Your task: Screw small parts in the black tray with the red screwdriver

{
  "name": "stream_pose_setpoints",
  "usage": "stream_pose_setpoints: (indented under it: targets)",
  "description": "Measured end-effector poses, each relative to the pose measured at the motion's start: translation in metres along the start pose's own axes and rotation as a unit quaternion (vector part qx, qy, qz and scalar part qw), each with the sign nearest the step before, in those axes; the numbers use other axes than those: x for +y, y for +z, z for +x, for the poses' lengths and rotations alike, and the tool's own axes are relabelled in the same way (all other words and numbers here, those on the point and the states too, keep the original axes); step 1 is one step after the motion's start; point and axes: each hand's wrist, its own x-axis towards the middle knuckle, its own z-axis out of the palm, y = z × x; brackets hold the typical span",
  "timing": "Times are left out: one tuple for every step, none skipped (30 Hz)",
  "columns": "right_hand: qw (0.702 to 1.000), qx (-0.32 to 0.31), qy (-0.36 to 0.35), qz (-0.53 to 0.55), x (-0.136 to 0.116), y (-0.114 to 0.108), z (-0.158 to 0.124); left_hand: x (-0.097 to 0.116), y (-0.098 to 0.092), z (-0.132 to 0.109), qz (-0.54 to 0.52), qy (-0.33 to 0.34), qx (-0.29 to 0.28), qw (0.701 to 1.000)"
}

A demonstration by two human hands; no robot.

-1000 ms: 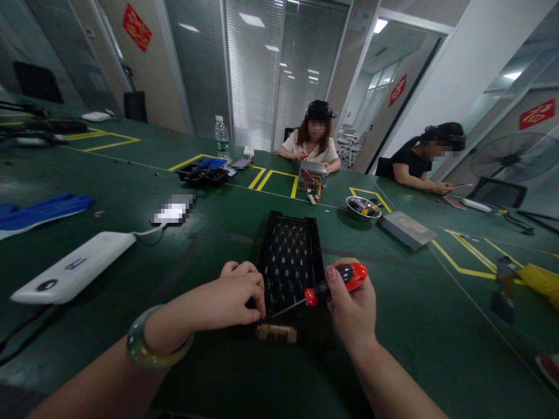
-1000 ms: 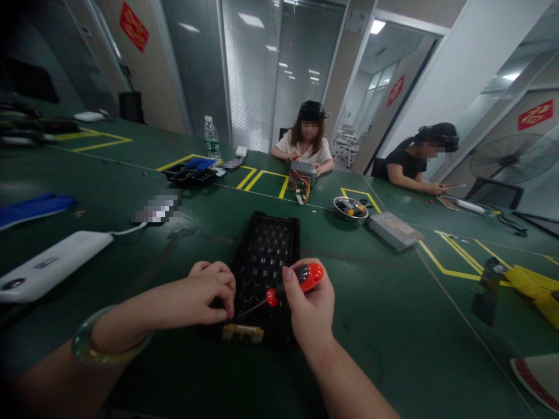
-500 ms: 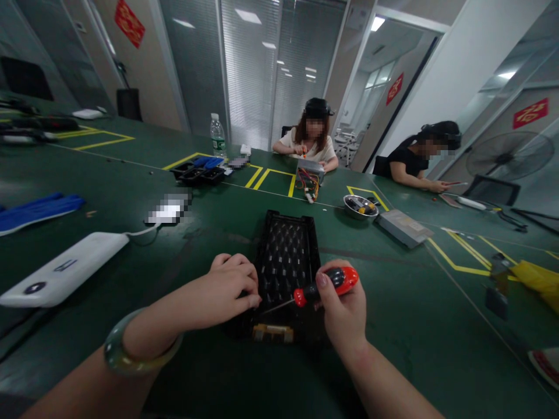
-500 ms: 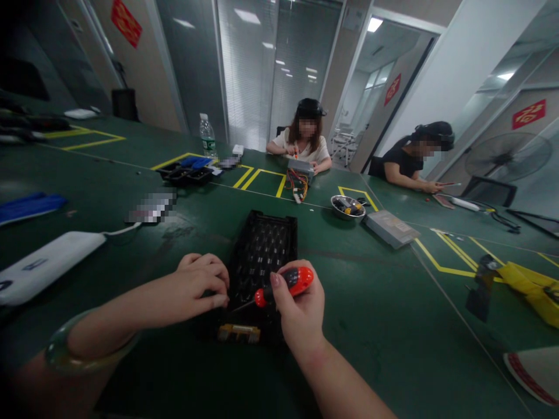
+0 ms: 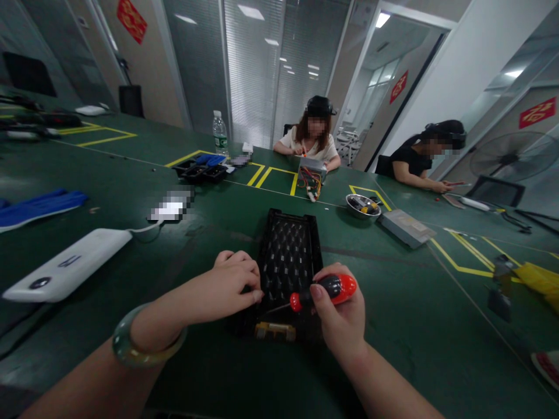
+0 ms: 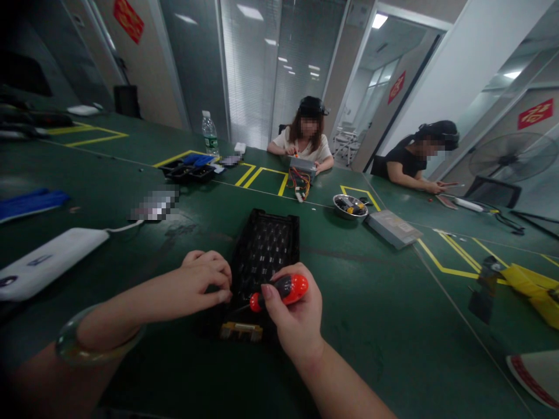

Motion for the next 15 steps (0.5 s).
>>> stream_pose_setpoints:
  targets:
    - [1.000,0.005,-0.003,-0.004,-0.0004,-0.0007,0.0004,-0.0001,-0.0004,-0.0003,-0.003,0.005,-0.002,1.000]
    - [1.000,0.012,-0.006,-0.009,-0.0007,-0.0012,0.0008,-0.0001,-0.0010,-0.0006,-0.006,0.009,-0.003,1.000]
    - [1.000,0.019,-0.011,-0.015,-0.0009,-0.0016,0.0013,0.0000,-0.0017,-0.0009,-0.009,0.013,-0.003,1.000]
    - [0.999,0.026,-0.017,-0.021,-0.0012,-0.0018,0.0019,0.0003,-0.0026,-0.0012,-0.011,0.016,-0.003,1.000]
    - [0.999,0.034,-0.021,-0.024,-0.0014,-0.0017,0.0025,0.0008,-0.0035,-0.0015,-0.014,0.019,-0.006,1.000]
    - [0.999,0.039,-0.021,-0.022,-0.0017,-0.0015,0.0031,0.0012,-0.0045,-0.0019,-0.017,0.022,-0.010,1.000]
    - [0.999,0.042,-0.015,-0.014,-0.0019,-0.0011,0.0036,0.0017,-0.0054,-0.0023,-0.018,0.024,-0.017,0.999]
    - [0.999,0.043,-0.005,-0.002,-0.0022,-0.0007,0.0041,0.0020,-0.0063,-0.0027,-0.020,0.028,-0.027,0.999]
    - [0.999,0.042,0.009,0.011,-0.0023,-0.0004,0.0044,0.0023,-0.0071,-0.0031,-0.021,0.032,-0.036,0.999]
    - [0.999,0.042,0.023,0.022,-0.0023,-0.0002,0.0046,0.0025,-0.0077,-0.0035,-0.023,0.036,-0.042,0.998]
    - [0.998,0.045,0.038,0.030,-0.0020,0.0000,0.0047,0.0025,-0.0081,-0.0038,-0.025,0.040,-0.044,0.998]
    - [0.997,0.050,0.052,0.034,-0.0016,0.0002,0.0048,0.0025,-0.0084,-0.0039,-0.027,0.043,-0.044,0.998]
    - [0.995,0.057,0.066,0.037,-0.0010,0.0003,0.0049,0.0025,-0.0085,-0.0040,-0.029,0.043,-0.044,0.998]
    - [0.994,0.064,0.081,0.040,-0.0002,0.0005,0.0049,0.0025,-0.0085,-0.0040,-0.031,0.042,-0.044,0.998]
    - [0.992,0.070,0.096,0.043,0.0006,0.0008,0.0050,0.0024,-0.0084,-0.0038,-0.031,0.039,-0.046,0.998]
